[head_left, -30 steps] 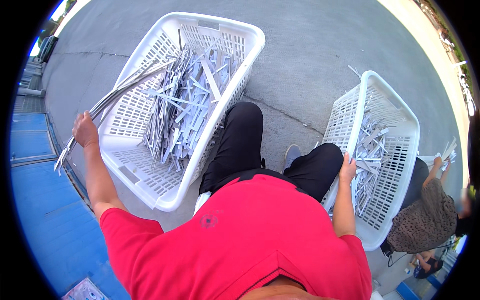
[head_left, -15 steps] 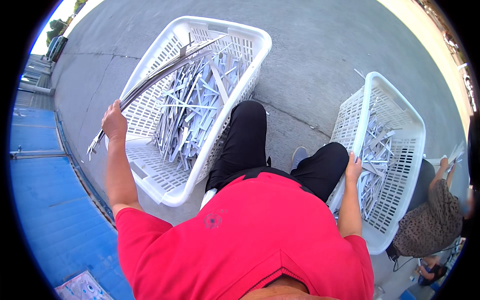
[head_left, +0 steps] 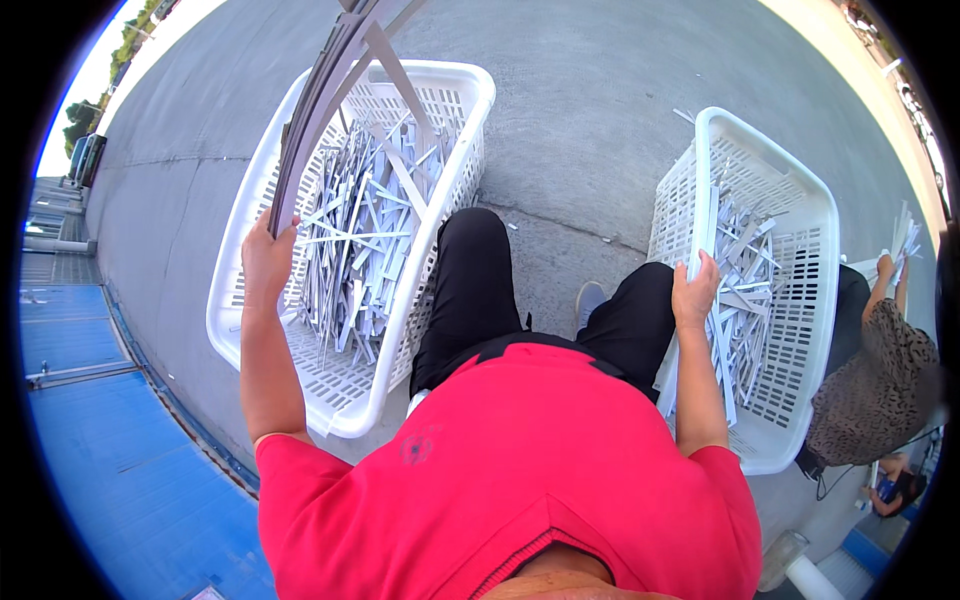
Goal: The person sorts through thin white strips of material within two white plastic baskets. They grasp several strips at once, align them by hand, and shift them between the baskets while seated.
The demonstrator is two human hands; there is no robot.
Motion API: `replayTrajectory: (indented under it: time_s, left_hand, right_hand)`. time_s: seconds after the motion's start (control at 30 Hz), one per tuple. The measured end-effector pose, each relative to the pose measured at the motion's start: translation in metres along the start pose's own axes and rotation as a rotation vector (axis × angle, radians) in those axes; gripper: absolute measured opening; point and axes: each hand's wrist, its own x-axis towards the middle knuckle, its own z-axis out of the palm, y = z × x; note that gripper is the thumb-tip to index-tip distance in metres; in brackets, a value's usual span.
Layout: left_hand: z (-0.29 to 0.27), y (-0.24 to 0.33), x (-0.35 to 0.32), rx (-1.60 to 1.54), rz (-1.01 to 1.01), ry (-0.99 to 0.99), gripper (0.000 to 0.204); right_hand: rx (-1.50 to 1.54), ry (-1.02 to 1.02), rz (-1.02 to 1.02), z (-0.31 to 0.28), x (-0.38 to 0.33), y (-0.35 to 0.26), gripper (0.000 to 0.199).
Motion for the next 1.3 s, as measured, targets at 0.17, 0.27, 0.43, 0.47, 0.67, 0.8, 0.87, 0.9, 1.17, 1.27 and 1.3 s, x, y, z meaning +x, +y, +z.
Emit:
replayTrajectory:
  time_s: [0.17,0.27,0.43,0.47,0.67,0.8,0.87,0.9,1.17,1.27,1.3]
  left_hand:
    - [-0.003,0.075,-0.012,-0.427,0.055,-0.318,0.020]
    - [0.004,0.107,-0.009,-0.571,0.141,-0.561,0.032]
    - [0.029,0.156,-0.018,-0.738,0.198,-0.788,0.030]
    - [0.035,0.165,-0.020,-0.744,0.212,-0.831,0.030]
    - [0.103,0.205,-0.037,-1.010,0.317,-0.865,0.034]
    - [0.153,0.220,-0.048,-1.121,0.266,-0.816,0.032]
    - [0.169,0.224,-0.053,-1.300,0.217,-0.856,0.032]
    - [0.173,0.229,-0.053,-1.332,0.255,-0.904,0.032]
    - [0.164,0.292,-0.067,-0.926,0.794,-0.521,0.041]
    - [0.163,0.282,-0.061,-0.544,1.051,-0.166,0.039]
    - [0.165,0.273,-0.057,-0.528,1.019,-0.191,0.038]
  right_hand:
    - [0.409,-0.072,-0.101,-0.013,0.034,-0.088,0.059]
    - [0.738,-0.166,-0.070,-0.031,0.059,-0.142,0.074]
    - [1.403,-0.654,-0.113,-0.055,0.070,-0.207,0.081]
    - [1.401,-0.722,-0.102,-0.059,0.064,-0.213,0.078]
    - [1.659,-0.928,0.072,-0.048,0.021,-0.233,0.072]
    - [1.748,-0.820,0.190,-0.034,0.000,-0.231,0.069]
    - [1.753,-0.809,0.227,-0.029,0.002,-0.221,0.067]
    - [1.749,-0.771,0.226,-0.030,0.003,-0.217,0.065]
    - [1.356,-0.320,0.109,-0.069,0.038,-0.194,0.038]
    - [1.302,-0.288,0.224,-0.119,0.050,-0.158,0.031]
    - [1.207,-0.242,0.245,-0.137,0.054,-0.138,0.030]
